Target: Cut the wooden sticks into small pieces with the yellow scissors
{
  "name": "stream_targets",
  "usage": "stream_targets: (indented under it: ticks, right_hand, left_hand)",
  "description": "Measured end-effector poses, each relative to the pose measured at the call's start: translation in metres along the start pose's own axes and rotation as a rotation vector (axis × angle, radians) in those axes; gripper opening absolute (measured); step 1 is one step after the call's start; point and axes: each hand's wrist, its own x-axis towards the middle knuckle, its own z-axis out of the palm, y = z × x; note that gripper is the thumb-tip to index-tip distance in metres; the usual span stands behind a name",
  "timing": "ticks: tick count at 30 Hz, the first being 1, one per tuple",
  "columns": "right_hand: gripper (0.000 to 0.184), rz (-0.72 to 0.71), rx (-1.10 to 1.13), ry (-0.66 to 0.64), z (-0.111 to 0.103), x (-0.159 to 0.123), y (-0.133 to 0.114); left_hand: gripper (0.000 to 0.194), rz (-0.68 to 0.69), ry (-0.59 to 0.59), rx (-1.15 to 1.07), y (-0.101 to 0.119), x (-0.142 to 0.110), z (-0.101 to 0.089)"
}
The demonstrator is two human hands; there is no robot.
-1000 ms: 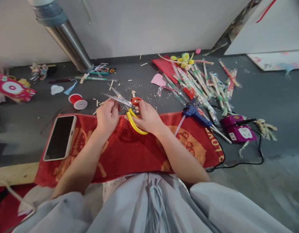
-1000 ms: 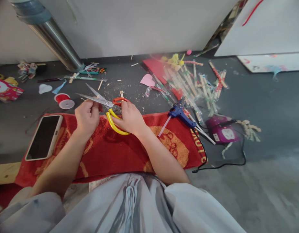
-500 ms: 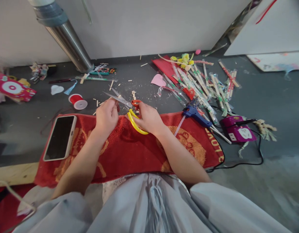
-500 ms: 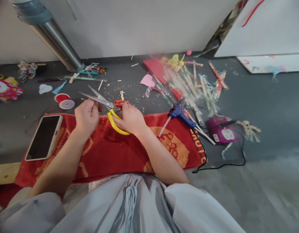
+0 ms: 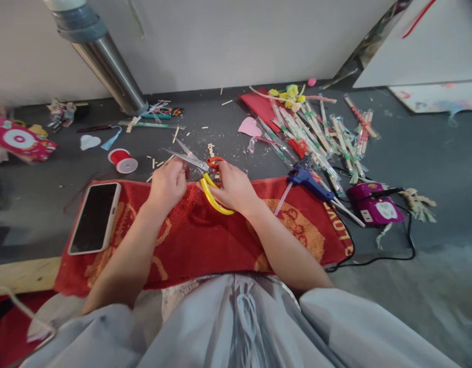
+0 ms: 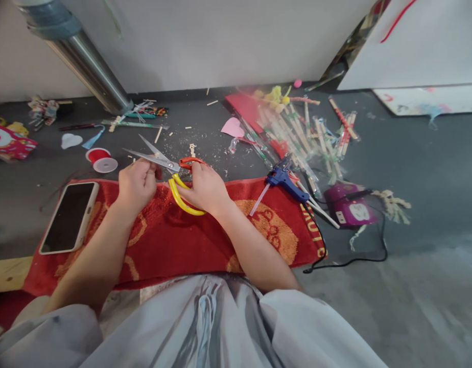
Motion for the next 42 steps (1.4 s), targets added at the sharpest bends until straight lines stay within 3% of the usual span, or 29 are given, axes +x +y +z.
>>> stream_targets:
  ticks: [4, 15, 22, 26, 31, 35, 38, 42]
  right_hand:
    - [0.047, 0.043, 0.003, -0.016, -0.001, -0.001, -0.003]
    - [0.054, 0.113, -0.057, -0.059, -0.001, 0.0, -0.007]
    - [0.051, 0.27, 0.112, -0.084, -0.007, 0.006, -0.013]
    - [0.054, 0.297, 0.236, -0.106, -0.01, 0.006, -0.012]
    - [0.053, 0.249, 0.409, -0.073, 0.0, 0.002, -0.011]
    - [0.048, 0.228, 0.447, -0.131, 0.005, 0.001, -0.012]
    - [0.047, 0.224, 0.461, -0.156, 0.005, 0.002, -0.013]
    - [0.05, 0.199, 0.484, -0.146, 0.005, 0.001, -0.012]
  left_hand:
    - [0.015, -0.01, -0.003, -0.009, -0.001, 0.0, 0.001]
    - [0.02, -0.03, 0.017, 0.022, 0.004, 0.001, 0.001]
    - [0.026, -0.016, 0.303, 0.006, 0.037, -0.008, -0.009]
    - [0.028, 0.092, 0.185, -0.153, 0.046, -0.016, 0.0]
    - [0.09, 0.017, -0.031, -0.445, 0.039, -0.024, 0.029]
    - [0.108, -0.005, -0.188, -0.654, 0.037, -0.029, 0.043]
    - [0.114, 0.0, -0.206, -0.691, 0.04, -0.031, 0.049]
    - [0.119, -0.018, -0.108, -0.658, 0.042, -0.031, 0.056]
